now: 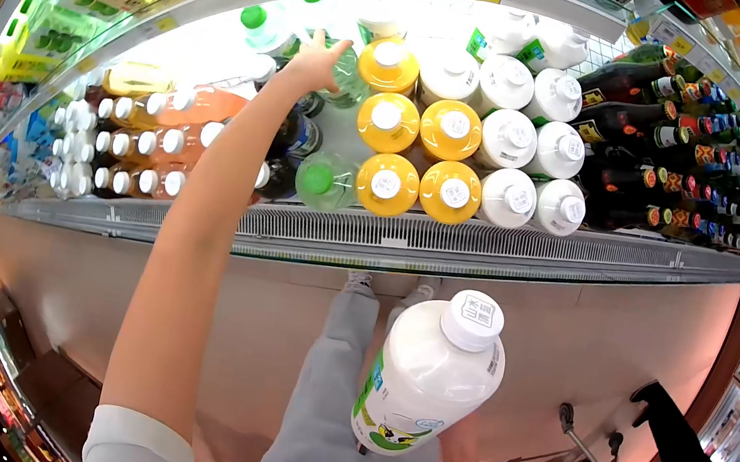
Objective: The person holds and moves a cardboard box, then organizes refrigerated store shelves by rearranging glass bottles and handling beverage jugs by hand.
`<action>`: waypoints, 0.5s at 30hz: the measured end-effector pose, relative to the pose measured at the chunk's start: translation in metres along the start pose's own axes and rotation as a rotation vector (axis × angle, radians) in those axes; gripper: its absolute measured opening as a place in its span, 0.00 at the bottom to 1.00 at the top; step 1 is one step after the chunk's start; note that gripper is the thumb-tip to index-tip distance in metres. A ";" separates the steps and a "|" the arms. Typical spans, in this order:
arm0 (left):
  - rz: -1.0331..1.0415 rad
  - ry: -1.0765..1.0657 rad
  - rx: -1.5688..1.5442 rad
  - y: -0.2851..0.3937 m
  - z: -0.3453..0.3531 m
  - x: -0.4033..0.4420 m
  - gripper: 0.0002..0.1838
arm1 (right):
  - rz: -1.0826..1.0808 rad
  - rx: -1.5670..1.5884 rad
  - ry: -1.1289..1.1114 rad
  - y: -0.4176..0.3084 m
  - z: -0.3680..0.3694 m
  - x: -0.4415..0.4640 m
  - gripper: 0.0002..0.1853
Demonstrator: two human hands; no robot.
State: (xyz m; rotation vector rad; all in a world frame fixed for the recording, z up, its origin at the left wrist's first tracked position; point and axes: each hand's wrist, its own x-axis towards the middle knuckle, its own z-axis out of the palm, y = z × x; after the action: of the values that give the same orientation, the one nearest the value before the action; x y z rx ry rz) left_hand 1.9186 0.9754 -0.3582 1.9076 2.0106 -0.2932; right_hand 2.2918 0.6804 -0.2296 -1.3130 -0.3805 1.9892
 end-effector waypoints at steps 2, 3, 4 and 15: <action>0.061 -0.072 -0.099 -0.009 -0.004 0.009 0.48 | 0.002 0.032 0.027 0.003 0.005 -0.001 0.31; 0.108 -0.096 -0.131 -0.015 -0.009 0.011 0.48 | 0.001 0.046 0.038 0.004 0.007 -0.002 0.31; 0.137 -0.100 -0.153 -0.021 -0.014 0.011 0.45 | 0.000 0.059 0.046 0.005 0.010 -0.003 0.31; 0.172 -0.161 -0.078 -0.001 -0.001 -0.048 0.38 | -0.005 0.159 0.039 -0.001 0.039 0.000 0.28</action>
State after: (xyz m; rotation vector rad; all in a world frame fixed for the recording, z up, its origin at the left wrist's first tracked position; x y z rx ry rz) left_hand 1.9185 0.9315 -0.3385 1.9274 1.7187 -0.3086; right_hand 2.2574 0.6858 -0.2117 -1.2470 -0.2029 1.9443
